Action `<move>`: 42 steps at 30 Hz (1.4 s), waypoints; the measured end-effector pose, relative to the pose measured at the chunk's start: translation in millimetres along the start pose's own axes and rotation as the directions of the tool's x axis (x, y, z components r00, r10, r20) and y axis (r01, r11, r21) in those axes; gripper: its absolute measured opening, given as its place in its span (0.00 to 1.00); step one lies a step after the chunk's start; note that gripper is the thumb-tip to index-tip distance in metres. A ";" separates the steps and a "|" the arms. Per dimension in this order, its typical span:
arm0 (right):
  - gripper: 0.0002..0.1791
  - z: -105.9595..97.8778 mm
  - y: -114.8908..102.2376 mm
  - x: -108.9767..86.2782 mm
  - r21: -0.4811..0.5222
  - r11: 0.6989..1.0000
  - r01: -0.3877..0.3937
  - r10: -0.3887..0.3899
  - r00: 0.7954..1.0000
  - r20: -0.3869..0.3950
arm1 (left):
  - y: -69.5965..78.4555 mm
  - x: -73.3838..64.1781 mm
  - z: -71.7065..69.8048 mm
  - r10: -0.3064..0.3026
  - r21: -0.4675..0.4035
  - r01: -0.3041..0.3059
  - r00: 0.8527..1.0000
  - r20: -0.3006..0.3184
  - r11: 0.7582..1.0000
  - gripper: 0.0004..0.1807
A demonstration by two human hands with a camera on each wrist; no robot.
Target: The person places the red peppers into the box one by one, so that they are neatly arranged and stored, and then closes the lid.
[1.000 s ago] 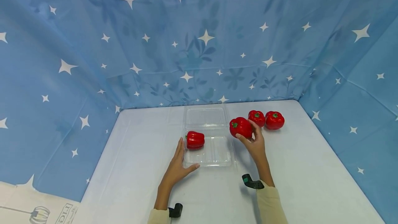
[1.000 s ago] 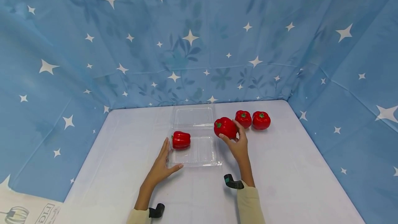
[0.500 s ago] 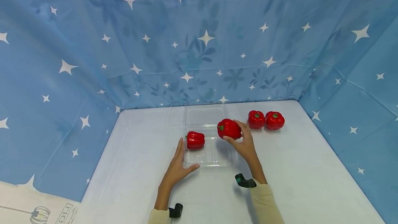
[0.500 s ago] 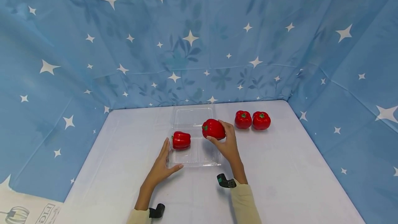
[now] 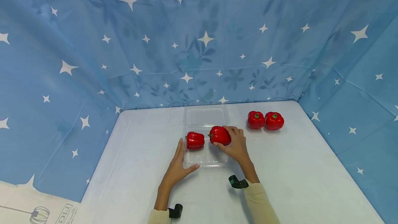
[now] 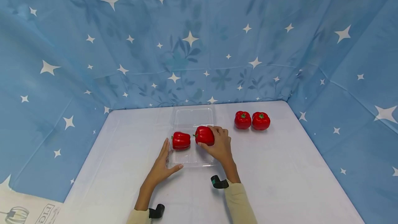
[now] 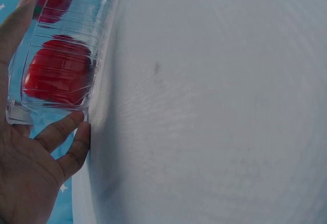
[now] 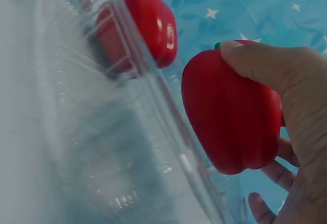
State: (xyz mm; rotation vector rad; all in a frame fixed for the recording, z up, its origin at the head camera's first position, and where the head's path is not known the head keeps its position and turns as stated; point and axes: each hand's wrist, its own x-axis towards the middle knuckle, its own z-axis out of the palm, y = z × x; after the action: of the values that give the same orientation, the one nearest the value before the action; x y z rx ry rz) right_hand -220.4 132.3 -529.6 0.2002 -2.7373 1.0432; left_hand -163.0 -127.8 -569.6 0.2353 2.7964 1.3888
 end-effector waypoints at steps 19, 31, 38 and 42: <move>0.44 9.6 -2.3 0.9 -0.135 0.991 0.012 -0.012 1.000 -0.004 | -0.4 0.8 -0.2 -0.004 -0.006 0.004 1.000 0.004 1.000 0.64; 0.45 17.8 2.5 5.1 -0.196 0.980 0.005 0.001 1.000 0.027 | -1.3 1.1 0.9 -0.004 -0.008 0.005 1.000 0.009 1.000 0.64; 0.45 18.9 1.2 4.6 -0.225 0.974 0.010 -0.003 0.999 0.033 | -0.6 0.6 0.6 -0.006 -0.008 0.006 1.000 0.011 1.000 0.64; 0.45 19.0 1.0 5.8 -0.229 0.973 0.005 0.005 0.999 0.043 | -0.7 0.9 0.7 -0.006 -0.007 0.006 1.000 0.007 1.000 0.64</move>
State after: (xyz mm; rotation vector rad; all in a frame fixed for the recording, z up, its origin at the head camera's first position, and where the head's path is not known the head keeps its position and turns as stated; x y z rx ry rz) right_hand -229.0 120.0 -542.7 0.1876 -2.8673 0.7213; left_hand -164.0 -127.5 -570.6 0.2316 2.7838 1.3936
